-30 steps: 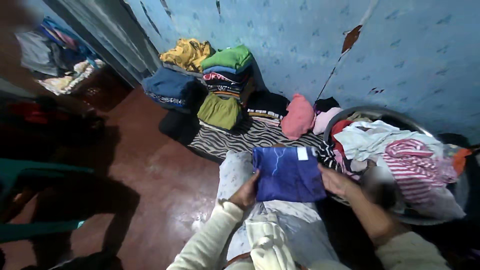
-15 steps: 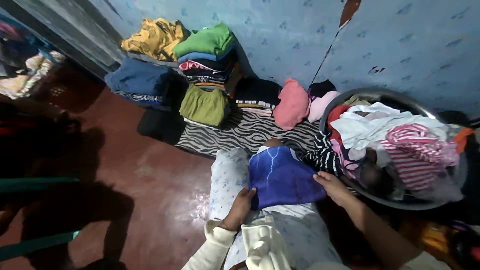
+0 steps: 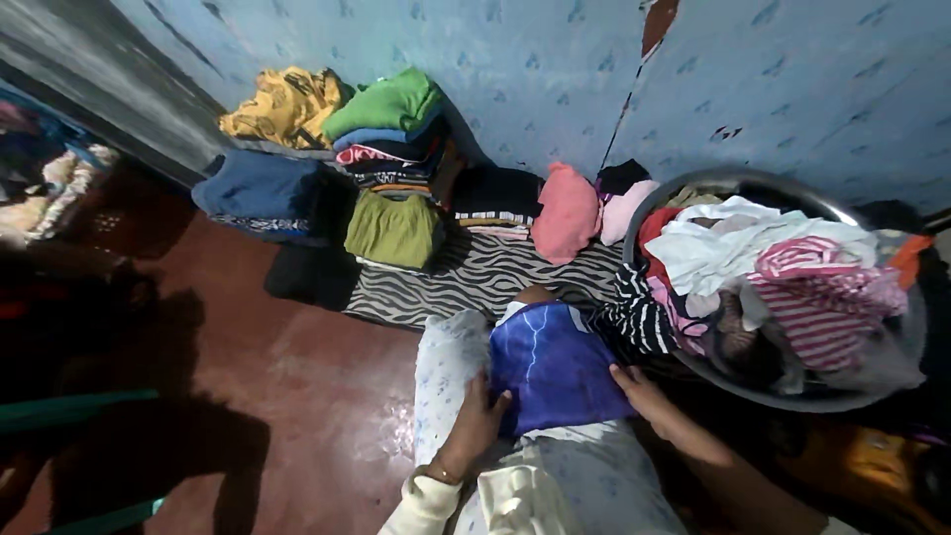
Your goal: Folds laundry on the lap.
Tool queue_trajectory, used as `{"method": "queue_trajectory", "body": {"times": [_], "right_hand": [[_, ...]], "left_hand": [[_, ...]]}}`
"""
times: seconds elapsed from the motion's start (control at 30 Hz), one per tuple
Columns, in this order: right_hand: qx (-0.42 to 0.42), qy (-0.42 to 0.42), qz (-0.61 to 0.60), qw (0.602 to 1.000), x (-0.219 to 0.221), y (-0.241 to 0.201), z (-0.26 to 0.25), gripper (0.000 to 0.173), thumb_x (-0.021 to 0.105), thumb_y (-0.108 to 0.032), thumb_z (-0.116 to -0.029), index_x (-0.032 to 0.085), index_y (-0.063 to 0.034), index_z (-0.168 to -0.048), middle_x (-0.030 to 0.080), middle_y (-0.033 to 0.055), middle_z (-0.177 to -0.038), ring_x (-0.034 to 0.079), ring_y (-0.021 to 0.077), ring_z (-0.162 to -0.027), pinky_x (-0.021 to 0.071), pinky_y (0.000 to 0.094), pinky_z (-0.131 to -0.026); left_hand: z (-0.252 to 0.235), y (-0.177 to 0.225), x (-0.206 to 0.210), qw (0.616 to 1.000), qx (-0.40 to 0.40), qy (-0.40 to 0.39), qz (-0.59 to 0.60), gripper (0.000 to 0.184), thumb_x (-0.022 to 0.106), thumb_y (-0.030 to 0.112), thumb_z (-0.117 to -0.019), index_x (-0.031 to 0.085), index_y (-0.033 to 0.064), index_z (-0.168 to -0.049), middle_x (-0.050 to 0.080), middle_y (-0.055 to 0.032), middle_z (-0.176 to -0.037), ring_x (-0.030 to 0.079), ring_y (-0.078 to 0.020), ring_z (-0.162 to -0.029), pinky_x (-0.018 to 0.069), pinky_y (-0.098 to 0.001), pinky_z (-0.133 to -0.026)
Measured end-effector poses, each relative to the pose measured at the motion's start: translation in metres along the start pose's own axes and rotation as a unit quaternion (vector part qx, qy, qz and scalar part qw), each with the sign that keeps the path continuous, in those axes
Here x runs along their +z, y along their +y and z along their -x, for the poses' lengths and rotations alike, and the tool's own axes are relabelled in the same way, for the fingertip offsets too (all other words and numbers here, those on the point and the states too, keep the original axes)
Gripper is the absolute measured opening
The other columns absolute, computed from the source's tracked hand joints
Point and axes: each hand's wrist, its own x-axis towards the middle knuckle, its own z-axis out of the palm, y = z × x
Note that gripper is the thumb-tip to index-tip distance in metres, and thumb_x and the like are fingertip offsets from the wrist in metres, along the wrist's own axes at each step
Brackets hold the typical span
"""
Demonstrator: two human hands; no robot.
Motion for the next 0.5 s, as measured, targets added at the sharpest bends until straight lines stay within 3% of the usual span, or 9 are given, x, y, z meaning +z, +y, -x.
{"method": "queue_trajectory", "body": {"times": [0.07, 0.13, 0.23, 0.33, 0.5], "right_hand": [[0.043, -0.029, -0.059, 0.997, -0.004, -0.002, -0.004, 0.062, 0.046, -0.053, -0.1063, 0.049, -0.0053, -0.146, 0.055, 0.0208, -0.144, 0.054, 0.0343, -0.132, 0.0466, 0.0576, -0.105], [0.052, -0.026, -0.083, 0.995, -0.007, -0.008, -0.005, 0.059, 0.049, -0.051, -0.1059, 0.048, -0.0073, -0.146, 0.056, 0.0209, -0.141, 0.056, 0.0358, -0.127, 0.0493, 0.0587, -0.099], [0.013, -0.021, -0.050, 0.998, -0.013, -0.012, -0.004, 0.058, 0.053, -0.045, -0.1057, 0.045, -0.0040, -0.146, 0.053, 0.0223, -0.143, 0.052, 0.0353, -0.131, 0.0439, 0.0582, -0.106], [-0.029, -0.038, -0.029, 0.998, -0.021, -0.016, -0.018, 0.052, 0.056, -0.039, -0.1052, 0.054, 0.0002, -0.139, 0.056, 0.0227, -0.139, 0.054, 0.0332, -0.129, 0.0431, 0.0543, -0.108], [0.010, -0.080, -0.118, 0.990, -0.010, -0.038, -0.060, 0.052, 0.058, -0.041, -0.1041, 0.057, -0.0027, -0.139, 0.060, 0.0185, -0.136, 0.059, 0.0280, -0.125, 0.0488, 0.0499, -0.105]], "left_hand": [[-0.017, 0.020, -0.007, 0.997, 0.038, 0.029, -0.061, 0.073, 0.061, 0.035, -0.1017, 0.029, -0.0006, -0.157, 0.040, -0.0277, -0.154, 0.052, -0.0364, -0.135, 0.0463, -0.0482, -0.111], [-0.038, 0.043, -0.009, 0.993, 0.072, 0.032, -0.090, 0.065, 0.060, 0.035, -0.1021, 0.039, -0.0013, -0.152, 0.048, -0.0264, -0.148, 0.053, -0.0369, -0.133, 0.0454, -0.0490, -0.110], [-0.066, 0.056, -0.003, 0.992, 0.057, 0.034, -0.106, 0.060, 0.058, 0.035, -0.1030, 0.044, -0.0031, -0.147, 0.050, -0.0279, -0.144, 0.053, -0.0391, -0.132, 0.0438, -0.0506, -0.111], [-0.094, 0.042, 0.000, 0.990, 0.064, 0.062, -0.111, 0.053, 0.057, 0.032, -0.1029, 0.050, -0.0030, -0.143, 0.052, -0.0290, -0.142, 0.049, -0.0434, -0.134, 0.0393, -0.0546, -0.113], [-0.128, 0.012, 0.002, 0.989, 0.080, 0.020, -0.122, 0.049, 0.056, 0.035, -0.1032, 0.057, -0.0006, -0.137, 0.059, -0.0236, -0.135, 0.053, -0.0368, -0.131, 0.0400, -0.0514, -0.113]]}}
